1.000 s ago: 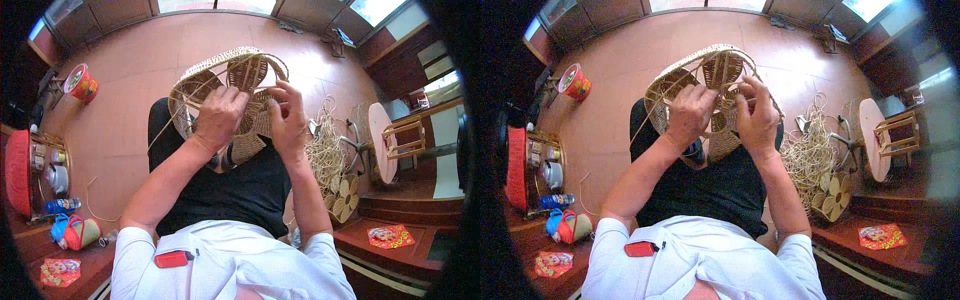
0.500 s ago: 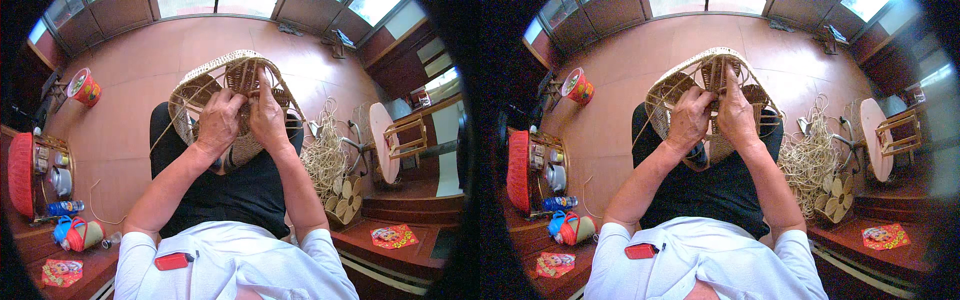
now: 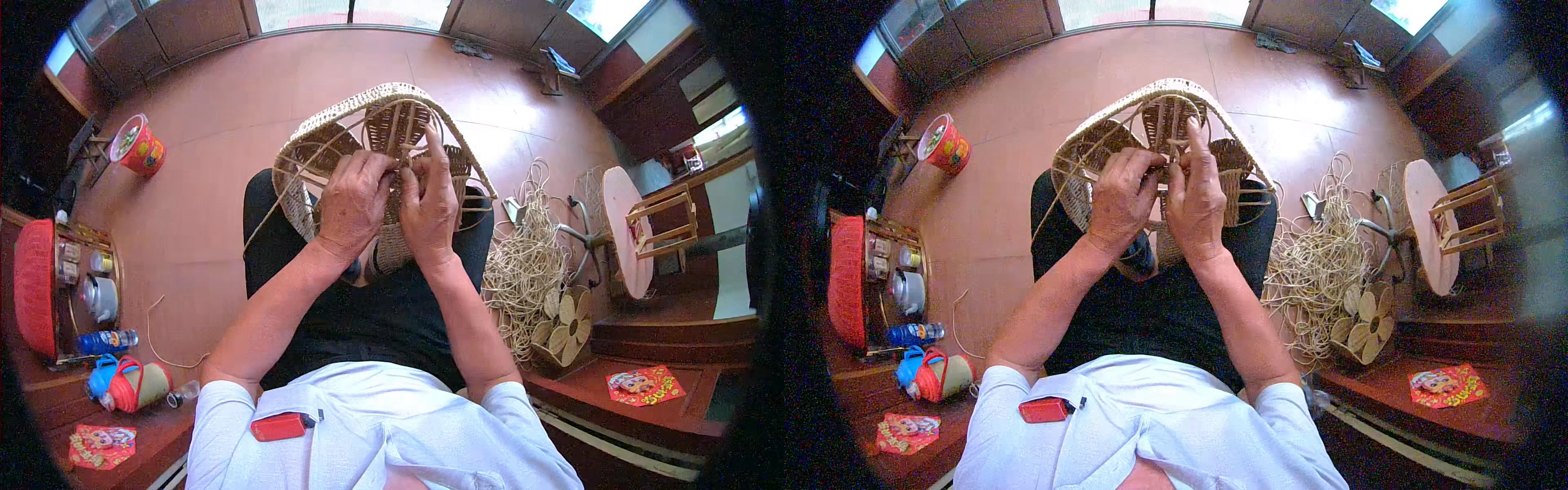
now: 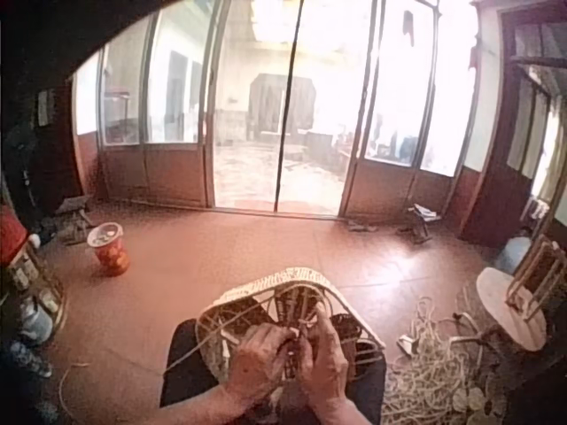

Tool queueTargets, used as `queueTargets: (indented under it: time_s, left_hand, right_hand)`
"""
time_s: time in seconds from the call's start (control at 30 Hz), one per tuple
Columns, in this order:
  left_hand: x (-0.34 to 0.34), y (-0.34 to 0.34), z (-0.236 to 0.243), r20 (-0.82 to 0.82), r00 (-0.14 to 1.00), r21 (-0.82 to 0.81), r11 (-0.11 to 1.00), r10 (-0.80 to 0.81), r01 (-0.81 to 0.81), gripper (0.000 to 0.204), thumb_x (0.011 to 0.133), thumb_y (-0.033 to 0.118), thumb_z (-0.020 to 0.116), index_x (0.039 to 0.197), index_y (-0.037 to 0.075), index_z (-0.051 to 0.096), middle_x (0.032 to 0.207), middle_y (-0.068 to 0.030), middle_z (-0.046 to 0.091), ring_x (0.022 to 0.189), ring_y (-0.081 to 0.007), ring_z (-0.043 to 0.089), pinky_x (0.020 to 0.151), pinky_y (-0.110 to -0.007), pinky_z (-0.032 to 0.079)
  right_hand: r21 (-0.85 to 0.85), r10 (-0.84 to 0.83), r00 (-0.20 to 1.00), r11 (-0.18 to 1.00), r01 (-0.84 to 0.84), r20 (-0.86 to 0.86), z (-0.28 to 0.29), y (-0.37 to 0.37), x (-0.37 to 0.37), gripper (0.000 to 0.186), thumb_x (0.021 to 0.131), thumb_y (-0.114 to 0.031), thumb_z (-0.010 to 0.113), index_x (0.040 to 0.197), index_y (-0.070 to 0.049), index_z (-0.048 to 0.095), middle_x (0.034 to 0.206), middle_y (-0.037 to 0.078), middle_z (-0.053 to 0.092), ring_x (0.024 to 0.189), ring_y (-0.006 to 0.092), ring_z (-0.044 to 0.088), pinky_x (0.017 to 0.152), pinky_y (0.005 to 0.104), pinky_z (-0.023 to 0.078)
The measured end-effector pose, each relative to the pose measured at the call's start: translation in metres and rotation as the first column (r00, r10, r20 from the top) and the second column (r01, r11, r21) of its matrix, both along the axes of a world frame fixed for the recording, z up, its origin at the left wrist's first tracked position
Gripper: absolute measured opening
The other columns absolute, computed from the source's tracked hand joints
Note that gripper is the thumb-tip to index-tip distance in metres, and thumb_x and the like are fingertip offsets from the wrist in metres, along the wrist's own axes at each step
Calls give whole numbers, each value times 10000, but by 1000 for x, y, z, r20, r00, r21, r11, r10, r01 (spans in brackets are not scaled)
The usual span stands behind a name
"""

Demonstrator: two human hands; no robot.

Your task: Weaving and assembling a floral-shaped wicker or rattan decorative object.

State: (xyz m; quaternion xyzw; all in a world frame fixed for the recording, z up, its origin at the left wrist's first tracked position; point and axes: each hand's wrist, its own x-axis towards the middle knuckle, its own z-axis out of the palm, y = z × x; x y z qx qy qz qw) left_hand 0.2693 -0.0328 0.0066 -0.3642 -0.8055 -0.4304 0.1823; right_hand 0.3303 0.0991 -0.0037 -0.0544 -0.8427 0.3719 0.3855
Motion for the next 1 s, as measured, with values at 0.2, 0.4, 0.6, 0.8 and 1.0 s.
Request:
queueTargets:
  time_s: [0.2, 0.4, 0.6, 0.8, 1.0]
  left_hand:
    - [3, 4, 3, -306, 950, -31, 996, 68, -82, 263, 900, 18, 734, 1160, 53, 718, 1177, -117, 699, 1049, -359, 679, 917, -477, 572]
    - [-3, 15, -5, -391, 914, -158, 986, -106, 47, 324, 889, 59, 696, 1207, 38, 751, 1221, -109, 726, 1114, -266, 699, 1005, -400, 595]
    - [-7, 25, -2, -424, 885, -180, 976, -193, 127, 258, 909, 60, 682, 1159, 70, 744, 1110, -111, 753, 1030, -309, 717, 942, -421, 607]
    - [-9, 39, 4, -315, 930, -174, 975, -190, 140, 132, 898, 52, 697, 1027, 79, 693, 950, -92, 724, 913, -304, 696, 852, -450, 596]
    - [-11, 37, 8, -219, 962, -96, 984, -165, 147, 185, 873, 52, 749, 1022, 75, 641, 908, -113, 695, 893, -324, 691, 807, -464, 587]
  right_hand:
    - [-808, 377, 900, 448, -384, -219, 26, 0, 4, 776, 965, 32, 613, 1687, -65, 344, 1063, 8, 624, 690, 50, 534, 563, 196, 466]
    - [-866, 361, 914, 379, -327, -188, 38, 65, 48, 793, 947, -78, 645, 1672, 4, 334, 863, -48, 547, 569, 10, 443, 429, 168, 370]
    - [-827, 80, 989, 558, 61, 127, 25, 223, 170, 697, 973, -77, 630, 1632, 6, 420, 904, -21, 627, 534, 12, 429, 398, 172, 333]
    - [-872, -441, 879, 341, 352, 182, 24, 463, 444, 227, 1107, -178, 563, 1285, -82, 668, 1135, 84, 737, 542, 55, 524, 370, 179, 353]
    - [-524, -650, 445, 83, 848, 617, -45, 468, 586, 124, 956, -135, 749, 950, -156, 626, 793, -3, 626, 442, 75, 380, 383, 216, 296]
